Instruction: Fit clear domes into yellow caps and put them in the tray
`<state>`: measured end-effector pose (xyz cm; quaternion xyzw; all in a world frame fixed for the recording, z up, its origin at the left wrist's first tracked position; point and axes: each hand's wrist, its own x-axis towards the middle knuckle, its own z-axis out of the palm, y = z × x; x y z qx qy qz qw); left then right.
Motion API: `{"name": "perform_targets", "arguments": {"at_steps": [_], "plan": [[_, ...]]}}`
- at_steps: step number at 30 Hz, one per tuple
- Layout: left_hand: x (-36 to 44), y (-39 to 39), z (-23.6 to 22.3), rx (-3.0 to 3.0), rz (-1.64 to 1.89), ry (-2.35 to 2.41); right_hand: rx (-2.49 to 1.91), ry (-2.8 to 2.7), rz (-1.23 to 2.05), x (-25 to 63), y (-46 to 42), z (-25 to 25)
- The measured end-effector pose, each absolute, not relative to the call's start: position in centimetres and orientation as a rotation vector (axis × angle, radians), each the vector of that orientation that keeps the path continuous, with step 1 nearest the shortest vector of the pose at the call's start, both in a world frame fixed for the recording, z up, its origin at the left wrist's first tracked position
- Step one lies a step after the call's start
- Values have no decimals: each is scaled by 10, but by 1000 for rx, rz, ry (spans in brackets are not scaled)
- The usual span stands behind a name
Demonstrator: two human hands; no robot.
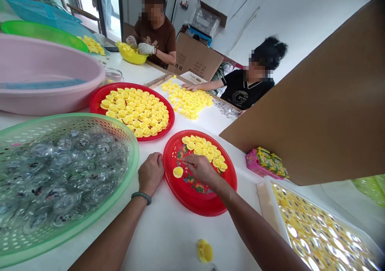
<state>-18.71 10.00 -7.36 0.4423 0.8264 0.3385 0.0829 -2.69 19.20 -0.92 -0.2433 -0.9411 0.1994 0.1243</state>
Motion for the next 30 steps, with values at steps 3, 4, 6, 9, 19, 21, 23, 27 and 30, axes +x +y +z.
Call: {"name": "perform_targets", "arguments": {"at_steps": [3,4,6,9,19,21,23,27,30], "plan": [[-187,101,-75,1309,1007,2488,-652,-2822,510,-31,204,-23],[-187,101,-75,1308,1005,2491,-616,-2846,525,-33,207,-27],[-187,101,-75,1314,1003,2484,-577,-2854,567,-36,211,-35],[-187,102,-75,1326,1007,2472,-609,-2810,633,-38,212,-43],[-187,100,-73,1318,1013,2482,-705,-2618,850,-28,186,-15],[-187,100,-73,1315,1009,2484,-651,-2697,825,-27,184,-9],[-187,100,-73,1314,997,2482,-655,-2696,732,-32,189,-9],[-187,100,-73,1316,987,2482,-668,-2723,462,-54,217,-24],[-187,101,-74,1312,987,2493,-640,-2797,392,-68,235,-38]]}}
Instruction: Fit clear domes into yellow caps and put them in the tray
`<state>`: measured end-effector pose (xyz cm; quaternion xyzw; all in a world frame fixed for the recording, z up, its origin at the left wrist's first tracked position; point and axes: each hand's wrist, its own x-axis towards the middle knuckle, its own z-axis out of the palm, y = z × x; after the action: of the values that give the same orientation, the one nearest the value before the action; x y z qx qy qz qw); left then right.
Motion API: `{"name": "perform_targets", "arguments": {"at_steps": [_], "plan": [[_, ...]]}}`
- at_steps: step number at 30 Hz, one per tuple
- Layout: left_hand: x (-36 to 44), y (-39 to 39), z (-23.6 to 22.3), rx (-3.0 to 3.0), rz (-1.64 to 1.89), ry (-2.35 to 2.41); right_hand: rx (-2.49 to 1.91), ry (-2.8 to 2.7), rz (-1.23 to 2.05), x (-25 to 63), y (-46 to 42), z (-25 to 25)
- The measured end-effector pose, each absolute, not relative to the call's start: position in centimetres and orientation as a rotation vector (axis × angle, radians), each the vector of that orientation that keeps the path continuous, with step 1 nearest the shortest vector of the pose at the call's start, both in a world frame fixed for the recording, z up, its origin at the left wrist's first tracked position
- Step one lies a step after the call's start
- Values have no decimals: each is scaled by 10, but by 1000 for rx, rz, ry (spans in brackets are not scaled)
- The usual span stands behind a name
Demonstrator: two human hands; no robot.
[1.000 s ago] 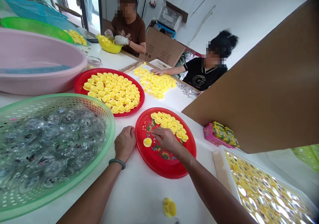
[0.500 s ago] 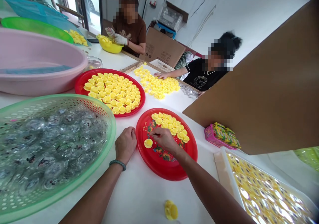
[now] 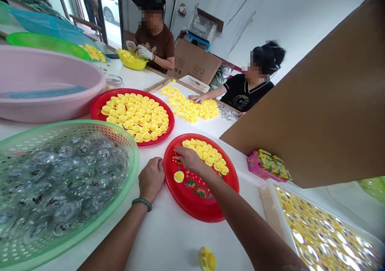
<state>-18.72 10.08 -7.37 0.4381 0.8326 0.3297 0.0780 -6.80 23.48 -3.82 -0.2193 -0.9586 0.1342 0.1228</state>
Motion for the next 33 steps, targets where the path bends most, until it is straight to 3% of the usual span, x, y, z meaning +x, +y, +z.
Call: {"name": "perform_targets", "arguments": {"at_steps": [10,22,28,33], "plan": [[-186,102,-72,1308,953,2516,-573,-2861,419,-71,232,-60],[-186,101,-69,1300,934,2488,-768,-2670,475,-62,223,-42],[-186,100,-69,1289,956,2480,-665,-2605,755,-34,194,-17],[-186,100,-69,1293,968,2483,-635,-2692,772,-25,181,-16]]}}
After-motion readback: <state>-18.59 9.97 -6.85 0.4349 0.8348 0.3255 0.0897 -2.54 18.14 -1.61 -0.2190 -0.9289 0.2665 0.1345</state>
